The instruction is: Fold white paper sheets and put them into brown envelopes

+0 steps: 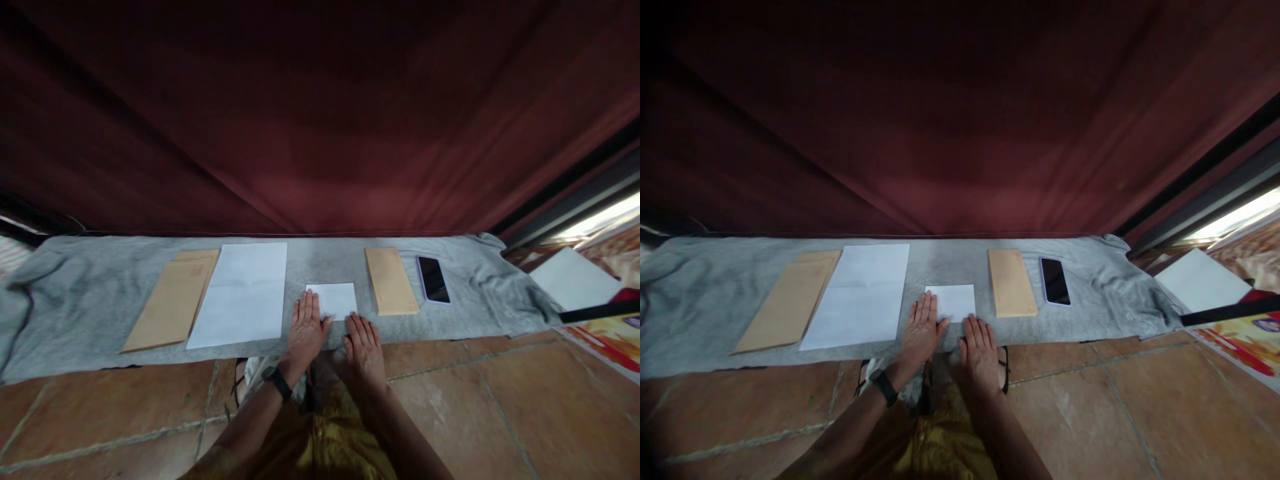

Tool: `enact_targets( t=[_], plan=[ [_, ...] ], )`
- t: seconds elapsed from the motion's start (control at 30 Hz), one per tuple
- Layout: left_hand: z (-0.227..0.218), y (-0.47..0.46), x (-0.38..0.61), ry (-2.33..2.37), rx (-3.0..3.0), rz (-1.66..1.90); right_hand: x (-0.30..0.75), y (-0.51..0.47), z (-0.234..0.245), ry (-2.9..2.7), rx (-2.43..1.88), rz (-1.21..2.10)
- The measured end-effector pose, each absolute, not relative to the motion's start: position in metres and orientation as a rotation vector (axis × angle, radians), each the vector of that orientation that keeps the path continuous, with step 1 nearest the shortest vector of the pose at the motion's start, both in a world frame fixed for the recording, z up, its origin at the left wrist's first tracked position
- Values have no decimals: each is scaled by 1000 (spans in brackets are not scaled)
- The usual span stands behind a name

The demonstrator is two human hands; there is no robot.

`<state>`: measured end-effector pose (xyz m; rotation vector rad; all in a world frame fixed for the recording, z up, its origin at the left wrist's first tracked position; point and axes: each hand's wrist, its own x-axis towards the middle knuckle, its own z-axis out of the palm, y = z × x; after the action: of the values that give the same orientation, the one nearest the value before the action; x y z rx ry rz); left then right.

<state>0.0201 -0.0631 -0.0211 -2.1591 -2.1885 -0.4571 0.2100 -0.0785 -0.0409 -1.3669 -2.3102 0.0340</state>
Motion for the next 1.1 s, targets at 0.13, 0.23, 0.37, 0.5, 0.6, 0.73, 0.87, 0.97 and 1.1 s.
enact_targets(
  t=[0.13, 0.23, 0.37, 0.5, 0.6, 0.73, 0.87, 0.97, 1.1],
  plan=[
    [-21, -63, 22, -2197, -2148, -432, 204, -74, -31, -2266, -1394, 100],
    [-20, -63, 22, -2203, -2148, -406, 188, -62, -18, -2279, -1349, 199],
    [-19, -63, 21, -2205, -2178, -347, 158, -40, -5, -2318, -1323, 311],
    [-18, -64, 20, -2197, -2185, -355, 143, -24, -7, -2345, -1356, 318],
    [-18, -64, 21, -2205, -2172, -389, 145, -20, -14, -2333, -1408, 265],
    [-18, -64, 23, -2255, -2114, -429, 158, -17, -22, -2306, -1502, 180],
    [-18, -69, 19, -2285, -2089, -454, 171, -17, -26, -2316, -1541, 104],
    [-16, -74, 14, -2295, -2076, -467, 179, -20, -28, -2298, -1548, 58],
    [-16, -80, 8, -2295, -2075, -477, 186, -24, -31, -2271, -1536, 51]
  ],
)
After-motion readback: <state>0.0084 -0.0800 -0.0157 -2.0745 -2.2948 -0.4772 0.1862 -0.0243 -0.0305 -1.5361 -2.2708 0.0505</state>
